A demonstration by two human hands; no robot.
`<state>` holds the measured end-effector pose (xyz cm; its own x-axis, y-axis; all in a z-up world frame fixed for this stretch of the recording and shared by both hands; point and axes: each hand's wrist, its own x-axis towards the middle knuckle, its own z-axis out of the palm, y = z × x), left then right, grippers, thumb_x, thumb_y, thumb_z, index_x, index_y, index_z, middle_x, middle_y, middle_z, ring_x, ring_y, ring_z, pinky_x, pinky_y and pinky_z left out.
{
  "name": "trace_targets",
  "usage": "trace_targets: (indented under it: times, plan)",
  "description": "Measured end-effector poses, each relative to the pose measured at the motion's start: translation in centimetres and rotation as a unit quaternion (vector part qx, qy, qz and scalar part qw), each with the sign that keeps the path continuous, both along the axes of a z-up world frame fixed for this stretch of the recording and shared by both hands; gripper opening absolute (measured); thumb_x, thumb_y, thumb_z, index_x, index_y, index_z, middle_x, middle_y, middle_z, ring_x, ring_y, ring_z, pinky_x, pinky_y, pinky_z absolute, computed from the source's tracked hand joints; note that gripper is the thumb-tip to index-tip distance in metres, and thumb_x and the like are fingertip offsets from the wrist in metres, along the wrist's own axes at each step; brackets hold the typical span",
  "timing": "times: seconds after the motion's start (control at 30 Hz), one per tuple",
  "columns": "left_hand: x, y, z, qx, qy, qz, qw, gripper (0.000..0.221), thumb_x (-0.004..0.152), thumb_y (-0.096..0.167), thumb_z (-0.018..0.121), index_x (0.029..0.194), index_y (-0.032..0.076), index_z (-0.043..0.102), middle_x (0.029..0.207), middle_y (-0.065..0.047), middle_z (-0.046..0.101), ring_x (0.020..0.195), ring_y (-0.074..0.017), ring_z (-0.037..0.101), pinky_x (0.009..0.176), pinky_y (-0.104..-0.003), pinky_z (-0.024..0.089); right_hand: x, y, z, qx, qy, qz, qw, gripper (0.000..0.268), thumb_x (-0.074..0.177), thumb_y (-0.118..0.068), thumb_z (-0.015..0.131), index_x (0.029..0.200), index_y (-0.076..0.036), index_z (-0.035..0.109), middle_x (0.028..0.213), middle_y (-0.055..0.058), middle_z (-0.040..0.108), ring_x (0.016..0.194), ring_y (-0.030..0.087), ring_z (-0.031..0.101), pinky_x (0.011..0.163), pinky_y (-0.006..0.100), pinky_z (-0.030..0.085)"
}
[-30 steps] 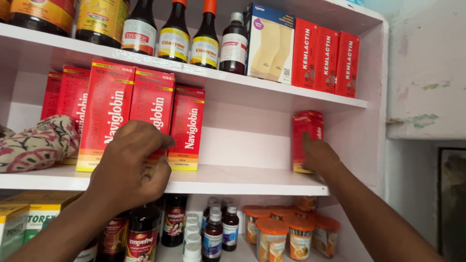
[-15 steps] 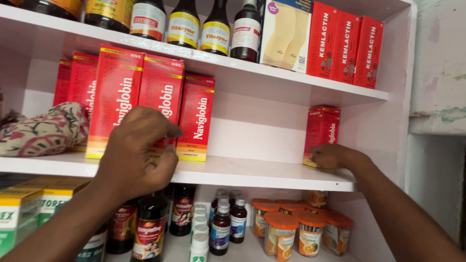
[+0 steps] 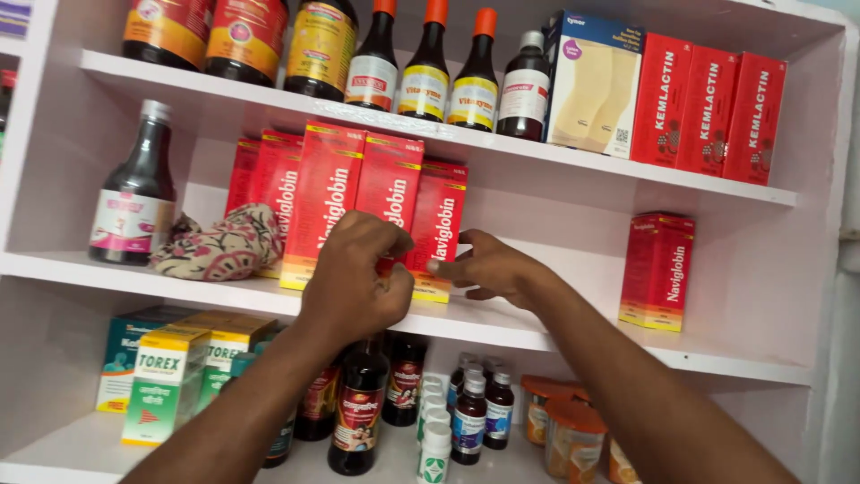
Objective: The person cleans shelves and medicine boxes and bottles in a pharmacy by wiping the surfaces, medicine boxes, and bottles with a cloth, rearranging and placing the boxes and bottles back onto the shelves.
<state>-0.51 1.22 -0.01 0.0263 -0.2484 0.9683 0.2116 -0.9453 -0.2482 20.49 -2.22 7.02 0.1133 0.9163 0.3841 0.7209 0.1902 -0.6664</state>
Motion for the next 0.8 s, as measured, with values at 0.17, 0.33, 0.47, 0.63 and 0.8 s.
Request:
trace_targets:
  times: [0.17, 0.33, 0.47, 0.63, 0.8]
  plan:
    - [0.2, 0.1, 0.1, -0.008, -0.005, 0.017, 1.000, 0.017, 0.068, 0.003, 0.062, 0.085, 0.002, 0.066, 0.080, -0.014, 0.063, 0.087, -0.0342, 0.059, 0.078, -0.045, 0.049, -1.6, 1.6, 0.2, 0.020, 0.025, -0.012, 0.999, 0.068, 0.074, -0.041, 0.084, 0.128, -0.006, 0.063, 0.119, 0.015, 0.075, 0.107, 0.027, 0.074, 0.092, 0.042, 0.061]
    - [0.0, 0.1, 0.0, 0.012, -0.005, 0.011, 1.000, 0.018, 0.070, 0.002, 0.062, 0.087, 0.001, 0.066, 0.083, -0.014, 0.064, 0.089, -0.0338, 0.059, 0.079, -0.045, 0.050, 0.6, 1.5, 0.6, 0.010, 0.043, -0.013, 0.999, 0.046, 0.078, -0.031, 0.083, 0.114, -0.005, 0.071, 0.108, 0.015, 0.079, 0.100, 0.027, 0.077, 0.088, 0.040, 0.064]
    - [-0.3, 0.0, 0.0, -0.011, 0.006, -0.009, 1.000, 0.020, 0.071, 0.002, 0.061, 0.089, 0.001, 0.068, 0.083, -0.013, 0.066, 0.089, -0.0313, 0.061, 0.076, -0.042, 0.052, 6.2, 0.5, 1.0, -0.011, 0.043, -0.055, 0.997, 0.040, 0.081, -0.026, 0.080, 0.114, -0.005, 0.070, 0.110, 0.013, 0.078, 0.100, 0.026, 0.075, 0.089, 0.042, 0.063]
    - [-0.2, -0.2, 0.1, -0.008, 0.008, -0.006, 1.000, 0.020, 0.070, 0.002, 0.062, 0.089, 0.001, 0.068, 0.082, -0.012, 0.066, 0.086, -0.0309, 0.061, 0.073, -0.042, 0.052, 17.0, -2.2, 0.9, -0.001, 0.046, -0.197, 0.979, 0.047, 0.087, -0.029, 0.082, 0.108, 0.009, 0.065, 0.102, 0.023, 0.072, 0.095, 0.036, 0.074, 0.087, 0.050, 0.066]
    - [-0.4, -0.4, -0.1, -0.020, 0.014, -0.006, 1.000, 0.020, 0.070, 0.002, 0.063, 0.090, 0.001, 0.068, 0.082, -0.012, 0.066, 0.086, -0.0304, 0.061, 0.073, -0.041, 0.052, 19.5, -2.8, 0.2, 0.064, 0.037, -0.239, 0.968, 0.053, 0.077, -0.024, 0.084, 0.119, -0.003, 0.061, 0.113, 0.017, 0.072, 0.099, 0.029, 0.072, 0.088, 0.048, 0.062]
